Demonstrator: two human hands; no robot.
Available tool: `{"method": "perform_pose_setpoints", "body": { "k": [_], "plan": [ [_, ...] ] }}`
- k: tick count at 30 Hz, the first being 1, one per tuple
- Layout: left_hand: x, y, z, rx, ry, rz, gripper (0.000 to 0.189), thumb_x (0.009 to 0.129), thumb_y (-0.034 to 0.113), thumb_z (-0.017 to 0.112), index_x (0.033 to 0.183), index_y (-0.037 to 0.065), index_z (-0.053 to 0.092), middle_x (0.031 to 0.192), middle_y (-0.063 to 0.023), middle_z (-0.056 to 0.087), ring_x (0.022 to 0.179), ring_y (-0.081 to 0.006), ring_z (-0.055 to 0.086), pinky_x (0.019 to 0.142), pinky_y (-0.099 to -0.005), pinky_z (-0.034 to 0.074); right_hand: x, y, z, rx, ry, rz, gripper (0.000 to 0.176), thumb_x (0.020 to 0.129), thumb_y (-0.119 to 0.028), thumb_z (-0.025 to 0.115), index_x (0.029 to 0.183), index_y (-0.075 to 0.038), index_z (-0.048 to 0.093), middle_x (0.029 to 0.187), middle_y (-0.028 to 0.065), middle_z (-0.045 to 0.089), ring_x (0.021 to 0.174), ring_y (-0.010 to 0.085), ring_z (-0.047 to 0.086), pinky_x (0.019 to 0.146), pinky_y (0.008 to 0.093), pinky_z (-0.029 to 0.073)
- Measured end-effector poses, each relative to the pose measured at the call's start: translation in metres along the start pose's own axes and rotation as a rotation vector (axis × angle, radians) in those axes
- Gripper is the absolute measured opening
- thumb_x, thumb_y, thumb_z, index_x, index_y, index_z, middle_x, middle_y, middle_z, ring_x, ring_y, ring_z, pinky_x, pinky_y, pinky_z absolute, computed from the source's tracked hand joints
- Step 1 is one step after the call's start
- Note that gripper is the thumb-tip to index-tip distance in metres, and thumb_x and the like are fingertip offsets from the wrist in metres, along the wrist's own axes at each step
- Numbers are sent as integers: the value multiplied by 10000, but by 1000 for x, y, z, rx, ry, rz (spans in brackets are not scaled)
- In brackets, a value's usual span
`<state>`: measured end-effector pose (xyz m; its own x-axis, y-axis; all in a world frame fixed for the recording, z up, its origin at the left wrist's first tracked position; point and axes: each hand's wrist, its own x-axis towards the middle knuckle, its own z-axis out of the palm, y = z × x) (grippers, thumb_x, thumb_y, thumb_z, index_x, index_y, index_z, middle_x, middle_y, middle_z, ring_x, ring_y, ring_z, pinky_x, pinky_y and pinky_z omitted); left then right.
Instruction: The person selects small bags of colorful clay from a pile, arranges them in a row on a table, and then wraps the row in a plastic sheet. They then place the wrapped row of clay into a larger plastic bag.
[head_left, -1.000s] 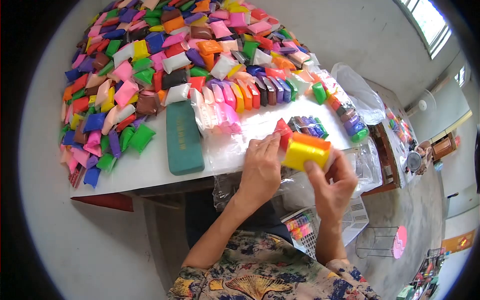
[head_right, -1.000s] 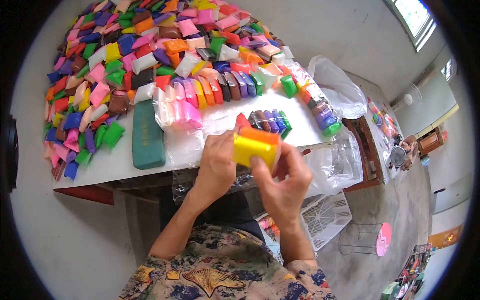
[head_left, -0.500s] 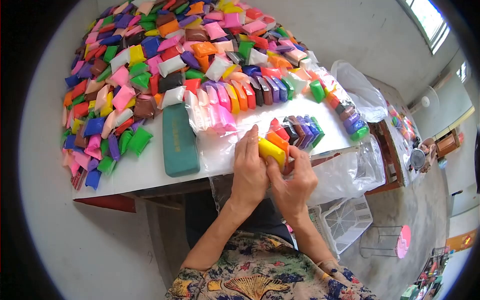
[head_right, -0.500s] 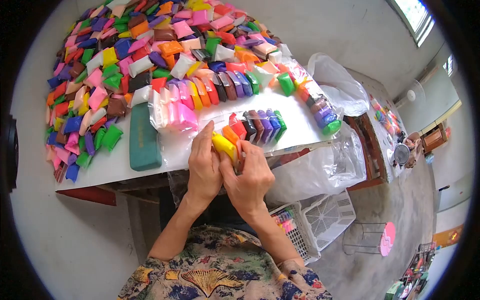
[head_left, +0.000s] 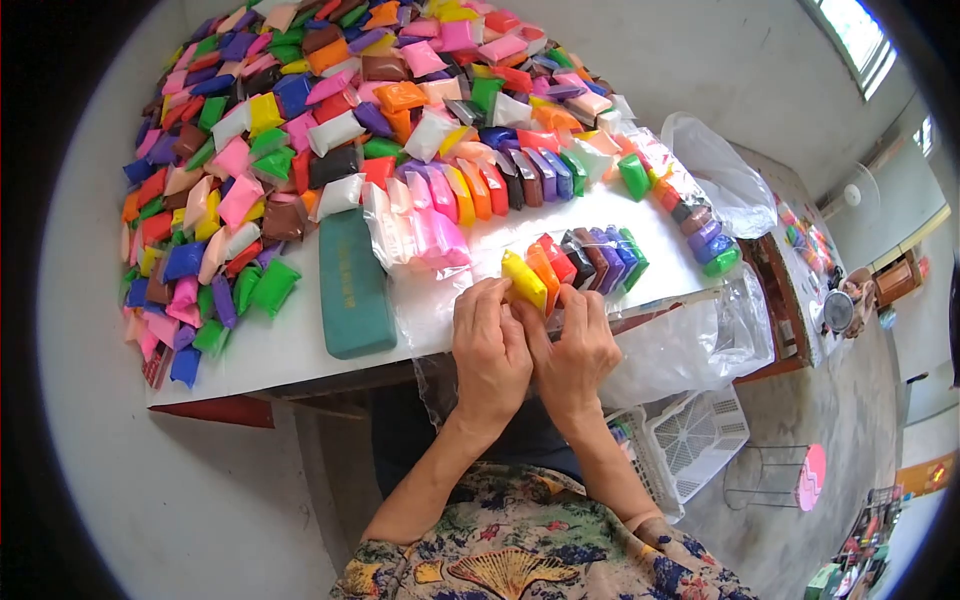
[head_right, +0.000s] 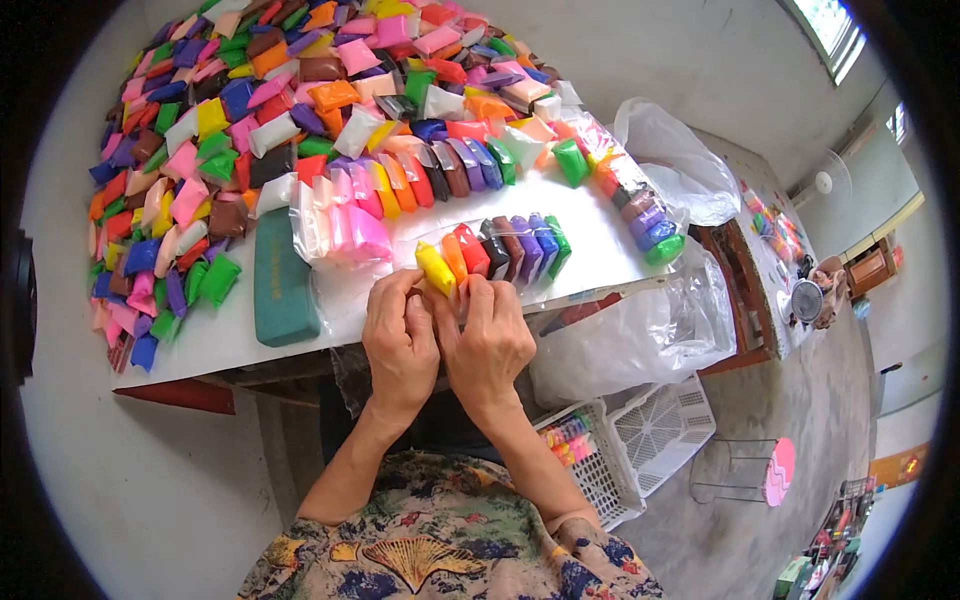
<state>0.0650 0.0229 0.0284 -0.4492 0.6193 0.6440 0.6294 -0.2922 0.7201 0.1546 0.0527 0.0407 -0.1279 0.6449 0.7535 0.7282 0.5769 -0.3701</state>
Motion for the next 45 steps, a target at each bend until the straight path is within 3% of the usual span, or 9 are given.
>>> {"method": "perform_pose_setpoints", "body": {
  "k": [3, 11, 20, 24, 28, 29, 35, 41, 45],
  "plan": [
    [1, 1, -4, -12, -71, -43, 370, 859, -56, 530, 1226, -81, 567, 1174, -267, 596, 1090, -435, 571, 978, -494, 460, -3, -2, -9, 72, 7, 1, 339, 805, -180, 804, 1050, -36, 620, 852, 90, 617, 714, 274, 642, 581, 360, 499],
    [1, 0, -1, 162, -110, 58, 480, 822, -41, 548, 1297, -112, 548, 1227, -266, 596, 1091, -426, 562, 978, -480, 461, -1, 3, -5, 181, -19, 22, 236, 846, -51, 735, 1047, -20, 616, 830, 88, 654, 719, 264, 661, 601, 361, 511],
    [2, -1, 1, 208, -133, 103, 511, 784, -23, 568, 1279, -149, 542, 1231, -287, 594, 1051, -411, 563, 956, -478, 468, 6, 3, -19, 136, -72, 21, 215, 847, -87, 749, 1020, -23, 640, 827, 97, 652, 710, 277, 661, 599, 365, 510],
    [-1, -5, 5, 231, -106, 162, 529, 779, 7, 592, 1278, -160, 540, 1239, -285, 595, 1035, -408, 566, 952, -475, 470, 37, -28, -44, 299, -94, 34, 210, 827, -89, 770, 998, -27, 665, 785, 95, 644, 622, 263, 637, 571, 344, 501],
    [3, -3, 1, 227, -210, 229, 372, 760, 36, 648, 1102, -110, 630, 1154, -244, 620, 1038, -365, 552, 924, -456, 437, 77, -42, -11, 294, -176, -109, 243, 847, -234, 777, 934, -16, 714, 821, 104, 698, 586, 222, 633, 561, 354, 472],
    [3, 1, 0, 218, -183, 224, 254, 747, 35, 664, 981, -66, 653, 1067, -205, 625, 1028, -347, 543, 904, -445, 421, 85, -48, -4, 220, -259, -100, 307, 847, -306, 766, 920, -13, 711, 811, 110, 698, 625, 243, 645, 600, 375, 477],
    [1, -4, 2, 191, -136, 225, 184, 752, 32, 655, 918, -46, 656, 924, -170, 613, 942, -324, 533, 852, -442, 427, 110, -69, 36, -29, -630, -64, 612, 814, -613, 706, 836, -2, 692, 742, 157, 677, 780, 312, 671, 728, 424, 484],
    [4, 1, -3, 225, -111, 287, 193, 754, 9, 630, 931, -64, 651, 916, -164, 599, 915, -322, 525, 845, -440, 432, 111, -61, 45, -96, -616, -73, 466, 781, -467, 705, 766, -2, 695, 732, 181, 691, 706, 342, 688, 701, 458, 515],
    [-2, -4, 1, 110, -152, 168, 297, 741, -13, 639, 1035, -48, 654, 1043, -182, 627, 1023, -359, 539, 924, -461, 425, 115, -74, 40, -186, -660, -101, 319, 759, -348, 695, 761, -31, 725, 769, 178, 715, 735, 343, 718, 663, 439, 548]
  ]
}}
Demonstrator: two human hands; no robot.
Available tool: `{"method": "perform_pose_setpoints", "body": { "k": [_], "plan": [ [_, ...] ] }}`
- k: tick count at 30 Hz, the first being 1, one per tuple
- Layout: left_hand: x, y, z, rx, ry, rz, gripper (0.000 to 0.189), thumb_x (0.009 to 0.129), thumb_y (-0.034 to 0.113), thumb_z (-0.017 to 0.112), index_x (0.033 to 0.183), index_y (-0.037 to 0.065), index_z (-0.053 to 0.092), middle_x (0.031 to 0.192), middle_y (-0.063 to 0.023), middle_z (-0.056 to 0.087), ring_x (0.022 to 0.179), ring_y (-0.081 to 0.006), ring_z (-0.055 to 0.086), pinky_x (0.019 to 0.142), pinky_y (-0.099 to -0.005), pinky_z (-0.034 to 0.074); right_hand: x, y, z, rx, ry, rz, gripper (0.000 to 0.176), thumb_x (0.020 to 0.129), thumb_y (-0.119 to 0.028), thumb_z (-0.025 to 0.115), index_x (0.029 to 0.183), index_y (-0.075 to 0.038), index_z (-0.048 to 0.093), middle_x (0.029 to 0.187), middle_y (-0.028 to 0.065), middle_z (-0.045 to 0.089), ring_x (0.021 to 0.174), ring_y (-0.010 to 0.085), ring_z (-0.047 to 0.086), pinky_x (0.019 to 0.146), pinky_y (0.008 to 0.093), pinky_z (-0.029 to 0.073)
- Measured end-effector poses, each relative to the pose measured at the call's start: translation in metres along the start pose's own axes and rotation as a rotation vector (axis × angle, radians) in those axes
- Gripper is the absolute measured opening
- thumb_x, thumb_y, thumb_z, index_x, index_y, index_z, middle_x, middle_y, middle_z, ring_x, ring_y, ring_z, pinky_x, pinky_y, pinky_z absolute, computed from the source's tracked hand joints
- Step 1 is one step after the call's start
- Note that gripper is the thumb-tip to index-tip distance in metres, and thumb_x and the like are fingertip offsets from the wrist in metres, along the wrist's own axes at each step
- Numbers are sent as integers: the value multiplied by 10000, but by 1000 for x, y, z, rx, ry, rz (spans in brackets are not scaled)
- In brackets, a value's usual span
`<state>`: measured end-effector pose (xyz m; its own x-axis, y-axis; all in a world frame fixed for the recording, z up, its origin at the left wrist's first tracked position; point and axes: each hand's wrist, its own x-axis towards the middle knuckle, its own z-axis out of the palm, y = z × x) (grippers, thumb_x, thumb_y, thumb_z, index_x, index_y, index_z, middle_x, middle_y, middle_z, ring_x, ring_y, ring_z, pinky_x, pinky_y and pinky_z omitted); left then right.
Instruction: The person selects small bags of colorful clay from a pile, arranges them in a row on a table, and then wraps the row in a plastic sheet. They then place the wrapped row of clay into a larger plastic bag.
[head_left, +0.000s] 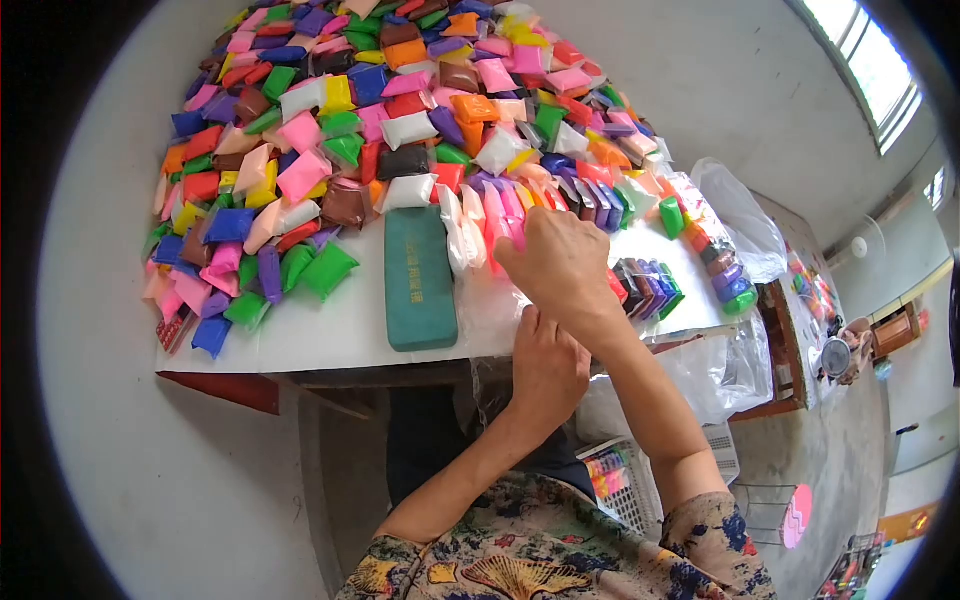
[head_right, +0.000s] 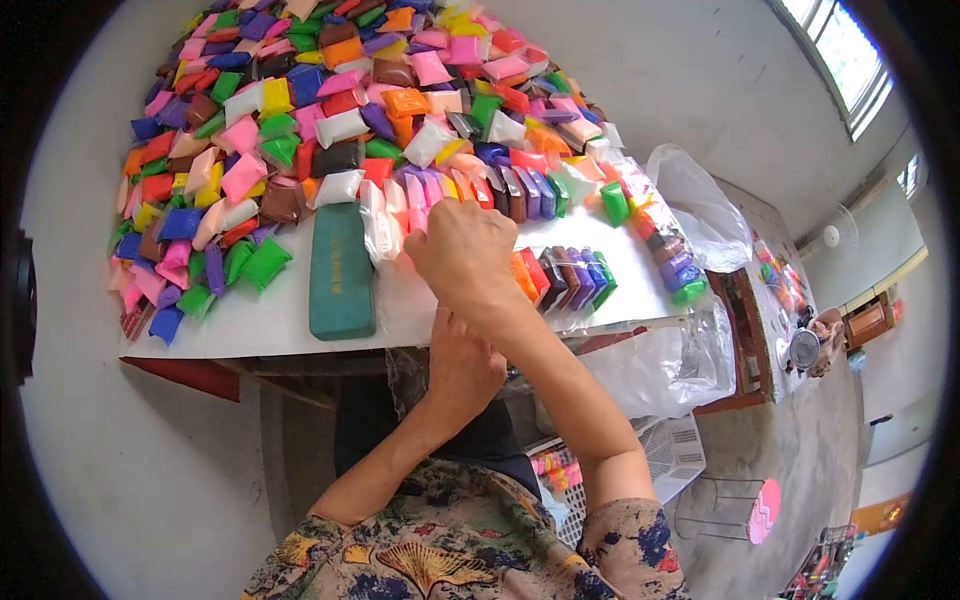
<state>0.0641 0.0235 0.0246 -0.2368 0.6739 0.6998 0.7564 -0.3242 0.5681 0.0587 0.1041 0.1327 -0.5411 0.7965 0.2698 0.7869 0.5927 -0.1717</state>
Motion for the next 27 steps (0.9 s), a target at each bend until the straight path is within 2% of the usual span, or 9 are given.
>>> {"method": "perform_pose_setpoints", "body": {
  "k": [2, 5, 8, 14, 17, 19, 21, 24, 27],
  "plan": [
    [-1, -2, 0, -66, -22, -9, 421, 726, -38, 675, 1146, -14, 654, 1165, -198, 644, 1155, -408, 545, 1033, -485, 404, 0, -5, 1, -34, 21, -1, 286, 761, -331, 695, 744, -48, 735, 746, 166, 716, 720, 334, 722, 639, 430, 550],
    [-1, -3, 0, -61, -16, 5, 404, 754, 2, 700, 1155, -7, 658, 1180, -199, 655, 1172, -403, 555, 1036, -481, 405, 3, -8, 3, -86, -19, 16, 250, 752, -299, 706, 766, -53, 748, 762, 163, 722, 739, 326, 731, 632, 426, 554],
    [0, -3, -2, -62, -4, 14, 388, 782, 32, 705, 1164, -12, 655, 1191, -203, 655, 1190, -400, 551, 1030, -489, 410, 4, -2, 13, -75, -31, -56, 358, 736, -345, 703, 772, 9, 733, 745, 196, 704, 723, 355, 715, 659, 453, 546],
    [1, -3, -2, -72, 8, 31, 363, 817, 36, 673, 1172, -29, 633, 1188, -218, 643, 1177, -425, 545, 1012, -499, 420, 2, 0, 11, -84, -45, 31, 365, 757, -345, 696, 821, 12, 728, 783, 204, 710, 767, 355, 720, 690, 452, 552],
    [-1, -1, 0, -101, 31, -53, 528, 775, -57, 546, 1302, -65, 526, 1209, -243, 597, 1047, -413, 527, 966, -475, 415, -18, 0, -20, 19, 170, 109, 402, 762, -352, 710, 898, 27, 701, 842, 212, 715, 795, 379, 712, 704, 452, 555],
    [1, -1, -2, -83, -6, -89, 580, 785, -75, 504, 1363, -76, 462, 1211, -257, 591, 1013, -413, 524, 949, -473, 419, -43, 18, -41, 174, 420, 0, 357, 781, -253, 715, 976, 42, 668, 862, 222, 710, 739, 338, 718, 664, 415, 559],
    [7, 3, -7, -99, -22, -127, 621, 787, -94, 471, 1405, -87, 420, 1208, -269, 587, 995, -413, 522, 941, -472, 421, -70, 31, -56, 484, 628, -34, 350, 790, -205, 762, 1002, 53, 656, 833, 166, 706, 704, 259, 701, 647, 351, 541],
    [10, 6, -13, -132, -37, -160, 694, 764, -136, 437, 1453, -101, 370, 1199, -281, 584, 989, -424, 518, 939, -490, 422, -112, 41, -60, 815, 512, 183, 346, 804, -136, 782, 1066, 46, 650, 824, 91, 685, 712, 157, 647, 658, 296, 518],
    [9, 8, -15, -134, -42, -172, 715, 746, -167, 430, 1455, -104, 365, 1194, -281, 585, 992, -428, 517, 931, -489, 427, -136, 51, -27, 768, 446, 196, 337, 835, -132, 767, 1095, 42, 644, 839, 62, 673, 761, 102, 600, 698, 284, 512]
  ]
}}
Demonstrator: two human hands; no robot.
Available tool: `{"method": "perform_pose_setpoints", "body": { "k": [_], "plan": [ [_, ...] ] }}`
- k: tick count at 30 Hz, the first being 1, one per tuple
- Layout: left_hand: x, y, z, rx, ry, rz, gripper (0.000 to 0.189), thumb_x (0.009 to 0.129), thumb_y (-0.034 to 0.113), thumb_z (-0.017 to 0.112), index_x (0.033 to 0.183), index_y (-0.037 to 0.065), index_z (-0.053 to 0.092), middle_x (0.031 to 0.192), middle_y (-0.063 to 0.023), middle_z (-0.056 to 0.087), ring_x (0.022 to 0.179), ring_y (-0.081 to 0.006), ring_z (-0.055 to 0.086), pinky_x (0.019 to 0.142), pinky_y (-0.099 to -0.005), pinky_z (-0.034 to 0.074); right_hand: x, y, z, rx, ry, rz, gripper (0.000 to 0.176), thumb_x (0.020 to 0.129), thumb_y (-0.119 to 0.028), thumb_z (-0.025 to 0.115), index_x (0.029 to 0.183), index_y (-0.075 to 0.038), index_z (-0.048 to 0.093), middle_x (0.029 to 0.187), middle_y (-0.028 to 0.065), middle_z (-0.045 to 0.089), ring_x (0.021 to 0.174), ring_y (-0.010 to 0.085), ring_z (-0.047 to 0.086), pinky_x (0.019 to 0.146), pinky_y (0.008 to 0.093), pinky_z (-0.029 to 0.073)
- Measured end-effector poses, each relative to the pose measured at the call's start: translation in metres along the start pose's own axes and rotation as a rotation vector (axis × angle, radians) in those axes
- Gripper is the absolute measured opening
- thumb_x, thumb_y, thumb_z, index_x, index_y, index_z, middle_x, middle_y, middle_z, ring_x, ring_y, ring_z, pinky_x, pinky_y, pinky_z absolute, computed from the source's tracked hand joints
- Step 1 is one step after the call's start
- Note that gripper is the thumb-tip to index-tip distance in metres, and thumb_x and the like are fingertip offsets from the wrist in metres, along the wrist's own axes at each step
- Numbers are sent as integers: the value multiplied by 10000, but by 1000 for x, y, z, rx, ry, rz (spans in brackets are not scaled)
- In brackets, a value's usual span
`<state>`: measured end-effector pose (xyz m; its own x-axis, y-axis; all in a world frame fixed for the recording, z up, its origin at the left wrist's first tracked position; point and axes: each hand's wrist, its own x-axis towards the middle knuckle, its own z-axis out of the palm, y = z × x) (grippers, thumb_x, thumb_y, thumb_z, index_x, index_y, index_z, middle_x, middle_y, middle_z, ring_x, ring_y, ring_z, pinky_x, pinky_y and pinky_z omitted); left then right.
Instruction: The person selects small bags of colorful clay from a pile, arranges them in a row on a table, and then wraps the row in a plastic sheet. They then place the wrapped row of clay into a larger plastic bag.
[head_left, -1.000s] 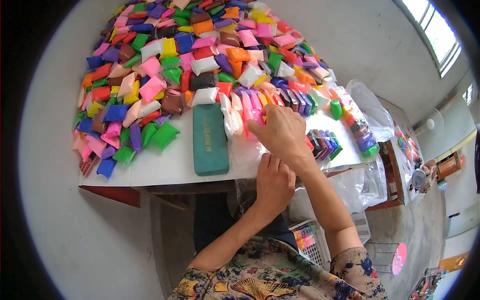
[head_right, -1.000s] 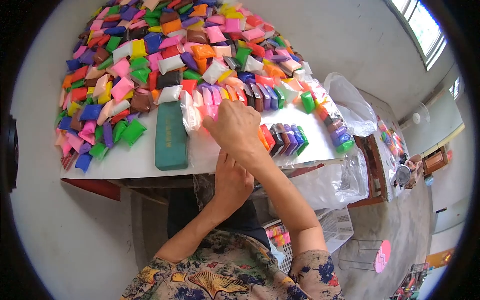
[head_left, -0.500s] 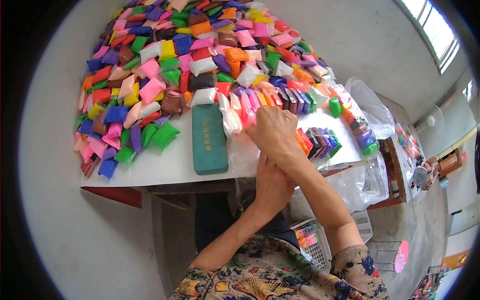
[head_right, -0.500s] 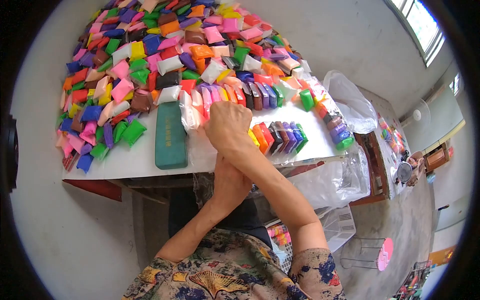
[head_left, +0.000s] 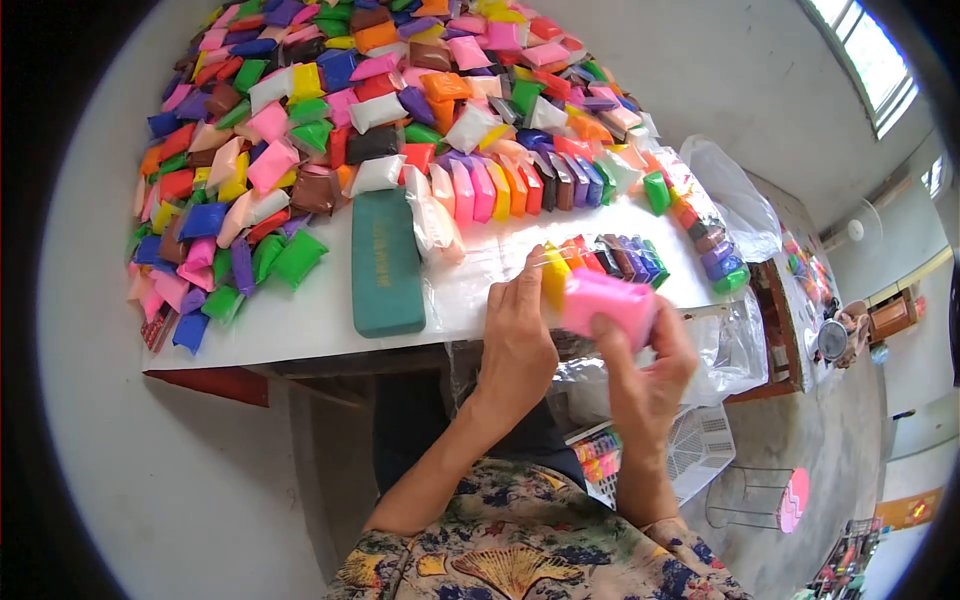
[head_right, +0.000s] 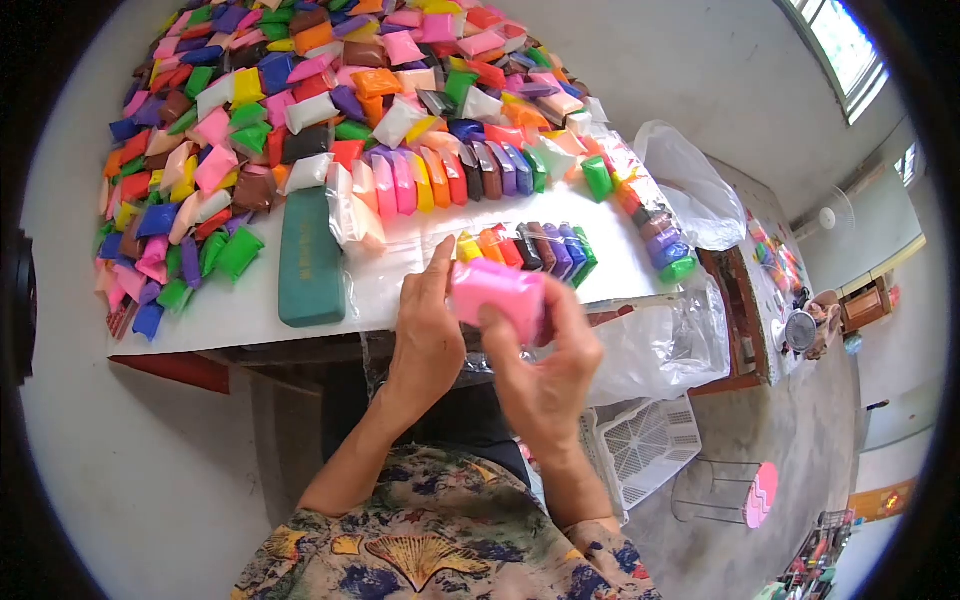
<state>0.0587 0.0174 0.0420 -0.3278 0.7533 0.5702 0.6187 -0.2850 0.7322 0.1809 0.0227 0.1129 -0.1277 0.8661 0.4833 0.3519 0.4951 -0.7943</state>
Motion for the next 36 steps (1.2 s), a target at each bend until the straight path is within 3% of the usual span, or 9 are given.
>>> {"method": "perform_pose_setpoints", "body": {
  "k": [1, 4, 7, 13, 19, 25, 31, 34, 36],
  "plan": [
    [0, 1, -3, -32, -1, 25, 741, 730, -186, 432, 1462, -103, 357, 1190, -283, 584, 1001, -434, 516, 928, -497, 431, -5, 8, 6, 30, -11, 7, 339, 836, -132, 766, 1096, 45, 641, 853, 73, 675, 769, 110, 604, 711, 284, 513],
    [-3, -10, -1, -87, 44, 85, 634, 879, -9, 608, 1468, -57, 379, 1146, -261, 595, 1019, -401, 576, 912, -476, 476, -10, 19, 24, 61, 4, -17, 359, 836, -140, 774, 1106, 53, 636, 901, 114, 686, 791, 161, 637, 738, 307, 521],
    [-3, -10, -3, -132, 40, -27, 613, 915, 64, 638, 1463, -50, 391, 1170, -269, 606, 1051, -398, 619, 911, -451, 498, -8, 21, 32, 26, 27, -23, 367, 834, -138, 776, 1111, 55, 634, 958, 161, 697, 831, 233, 684, 754, 343, 536],
    [-4, -3, -9, -130, 53, -107, 511, 944, 24, 550, 1432, -64, 426, 1253, -301, 577, 1145, -417, 602, 967, -435, 482, -12, 42, 52, -166, 137, -199, 416, 808, -190, 793, 1118, 40, 637, 955, 203, 681, 828, 370, 670, 760, 420, 526],
    [-18, -6, -12, 193, 140, -2, 505, 893, -16, 545, 1386, -84, 458, 1307, -293, 516, 1193, -455, 504, 1009, -501, 421, -16, 37, 55, -358, 132, -266, 389, 784, -155, 811, 1090, 14, 641, 963, 182, 659, 826, 359, 651, 755, 409, 516],
    [-20, 2, -19, 84, 83, -105, 440, 912, -25, 525, 1346, -82, 492, 1242, -259, 547, 1148, -431, 533, 991, -485, 442, -16, 42, 59, -449, 164, -299, 411, 792, -228, 808, 1116, -42, 639, 939, 137, 592, 792, 343, 624, 689, 416, 491],
    [-19, -2, -11, -4, 199, -28, 375, 915, -44, 537, 1290, -41, 554, 1114, -224, 614, 947, -345, 654, 849, -419, 530, -15, 53, 74, -400, 194, -272, 398, 796, -171, 801, 1124, -31, 625, 913, 128, 596, 755, 294, 631, 605, 390, 509],
    [-20, 0, -15, -158, 169, -179, 346, 931, -18, 537, 1275, -43, 564, 1130, -230, 624, 982, -333, 655, 866, -413, 527, -22, 38, 63, -134, 94, -75, 374, 808, -159, 788, 1113, -25, 620, 883, 128, 606, 691, 286, 627, 605, 384, 506],
    [-20, 0, -16, -93, 156, -146, 340, 935, -8, 532, 1271, -55, 564, 1155, -242, 626, 1025, -354, 646, 898, -422, 517, -25, 46, 58, -195, 93, -163, 353, 816, -145, 778, 1105, -20, 617, 882, 127, 620, 662, 283, 626, 598, 374, 504]
  ]
}}
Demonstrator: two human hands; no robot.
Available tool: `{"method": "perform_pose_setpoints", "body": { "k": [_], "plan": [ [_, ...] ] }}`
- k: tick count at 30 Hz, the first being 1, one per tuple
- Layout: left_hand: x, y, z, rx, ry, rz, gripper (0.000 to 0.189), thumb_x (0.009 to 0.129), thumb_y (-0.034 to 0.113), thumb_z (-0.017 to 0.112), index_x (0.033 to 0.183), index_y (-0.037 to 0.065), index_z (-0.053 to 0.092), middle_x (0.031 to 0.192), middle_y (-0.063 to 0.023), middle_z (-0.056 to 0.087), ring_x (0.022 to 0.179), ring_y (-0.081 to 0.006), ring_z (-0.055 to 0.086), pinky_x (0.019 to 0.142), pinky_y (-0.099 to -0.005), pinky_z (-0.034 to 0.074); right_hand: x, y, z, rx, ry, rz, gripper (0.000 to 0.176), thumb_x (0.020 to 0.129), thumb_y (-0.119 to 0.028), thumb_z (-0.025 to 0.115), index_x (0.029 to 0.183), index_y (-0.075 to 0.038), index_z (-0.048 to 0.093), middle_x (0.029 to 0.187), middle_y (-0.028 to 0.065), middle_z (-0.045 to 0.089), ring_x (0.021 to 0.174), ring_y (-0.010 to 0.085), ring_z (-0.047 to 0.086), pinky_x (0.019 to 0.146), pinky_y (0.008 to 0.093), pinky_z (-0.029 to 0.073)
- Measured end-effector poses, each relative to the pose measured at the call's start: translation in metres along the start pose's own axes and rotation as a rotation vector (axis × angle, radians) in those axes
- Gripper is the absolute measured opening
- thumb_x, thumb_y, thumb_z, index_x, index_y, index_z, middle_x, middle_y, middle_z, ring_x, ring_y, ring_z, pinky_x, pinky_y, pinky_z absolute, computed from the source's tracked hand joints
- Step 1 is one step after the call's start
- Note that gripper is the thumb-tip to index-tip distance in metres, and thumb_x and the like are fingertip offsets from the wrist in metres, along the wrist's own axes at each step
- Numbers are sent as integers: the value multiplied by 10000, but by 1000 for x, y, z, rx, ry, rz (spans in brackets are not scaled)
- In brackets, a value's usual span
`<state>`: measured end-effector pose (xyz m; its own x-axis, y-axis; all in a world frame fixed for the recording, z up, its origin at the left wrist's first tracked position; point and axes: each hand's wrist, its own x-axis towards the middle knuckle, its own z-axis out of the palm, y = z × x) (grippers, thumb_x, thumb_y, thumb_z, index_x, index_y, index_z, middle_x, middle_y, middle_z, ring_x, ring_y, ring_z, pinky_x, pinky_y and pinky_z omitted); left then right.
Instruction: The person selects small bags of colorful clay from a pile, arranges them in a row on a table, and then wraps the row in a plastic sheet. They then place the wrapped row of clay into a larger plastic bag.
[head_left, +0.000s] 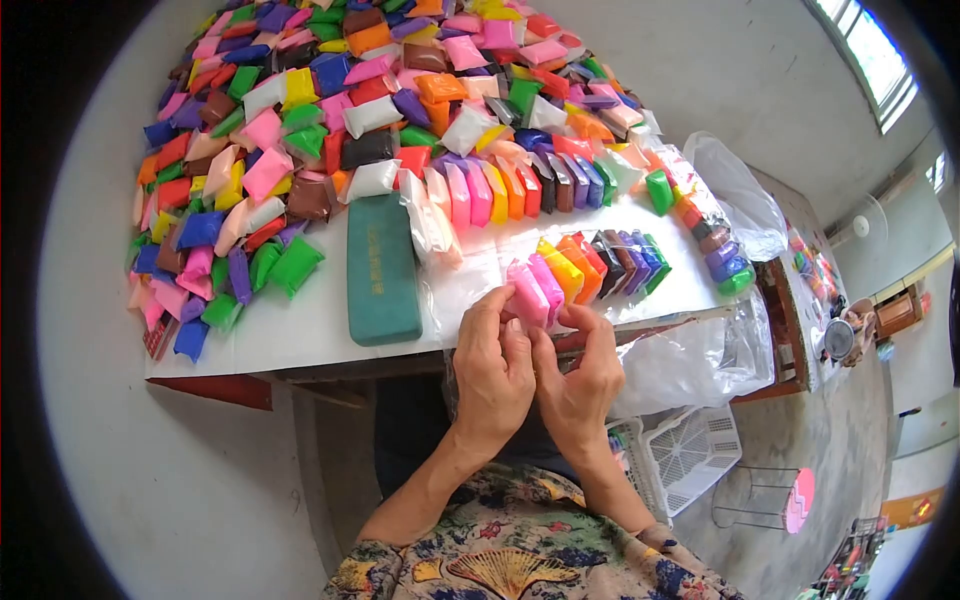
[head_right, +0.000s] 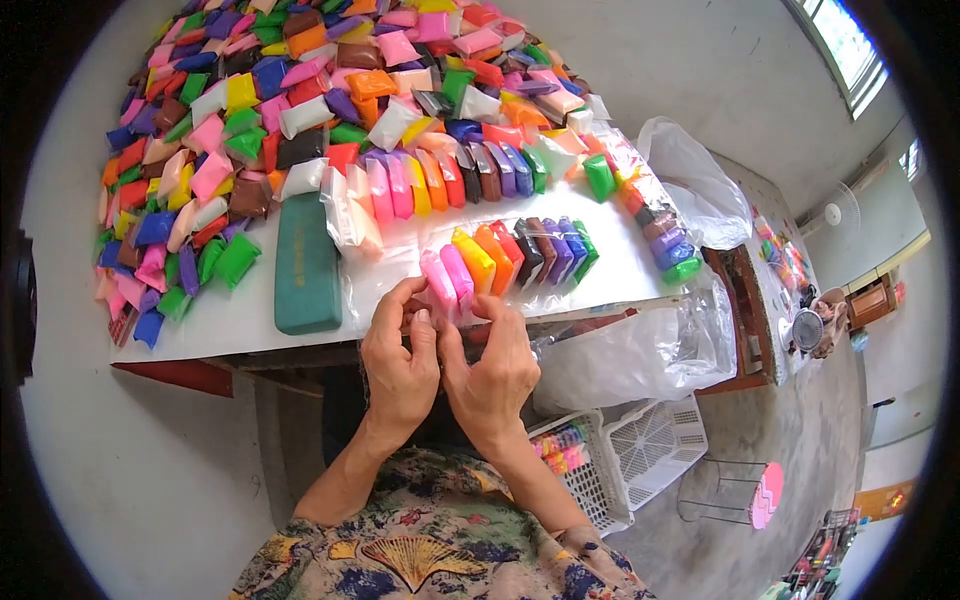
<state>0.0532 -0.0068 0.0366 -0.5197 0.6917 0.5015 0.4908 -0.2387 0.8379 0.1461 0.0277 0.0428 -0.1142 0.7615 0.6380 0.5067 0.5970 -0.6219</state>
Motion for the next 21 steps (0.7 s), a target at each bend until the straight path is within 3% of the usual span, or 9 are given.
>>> {"method": "perform_pose_setpoints", "body": {
  "k": [4, 7, 10, 16, 21],
  "plan": [
    [2, -3, 6, 135, 32, 140, 354, 934, -4, 532, 1277, -86, 562, 1229, -266, 614, 1112, -402, 612, 971, -447, 484, 8, 8, 6, -95, -33, -71, 297, 838, -119, 753, 1081, -16, 617, 895, 129, 637, 673, 278, 640, 592, 366, 500],
    [3, -3, 4, 195, -28, 110, 377, 933, -1, 532, 1298, -95, 556, 1263, -281, 600, 1149, -433, 583, 1004, -464, 460, 11, 12, 14, -142, 16, -131, 231, 854, -69, 748, 1057, -17, 652, 875, 116, 676, 645, 211, 667, 579, 321, 512],
    [4, -4, 4, 191, -33, 103, 377, 934, 5, 531, 1294, -103, 560, 1281, -286, 592, 1157, -436, 576, 1013, -468, 453, 6, 12, 13, -57, -7, -89, 240, 869, -118, 722, 1061, -19, 617, 839, 124, 633, 707, 296, 655, 598, 381, 501],
    [8, -5, 4, 213, -62, 102, 381, 931, 13, 533, 1290, -113, 556, 1274, -298, 589, 1160, -448, 573, 1011, -472, 455, 13, 12, 9, -61, -47, -124, 260, 847, -102, 740, 1072, -19, 637, 822, 123, 652, 690, 291, 660, 597, 376, 513],
    [9, -4, 2, 204, -56, 119, 415, 898, 33, 552, 1277, -138, 541, 1284, -316, 566, 1123, -457, 569, 991, -487, 457, 24, -8, -16, 59, -72, -103, 212, 855, -85, 738, 1041, -21, 659, 815, 95, 667, 599, 220, 639, 548, 338, 499]
  ]
}}
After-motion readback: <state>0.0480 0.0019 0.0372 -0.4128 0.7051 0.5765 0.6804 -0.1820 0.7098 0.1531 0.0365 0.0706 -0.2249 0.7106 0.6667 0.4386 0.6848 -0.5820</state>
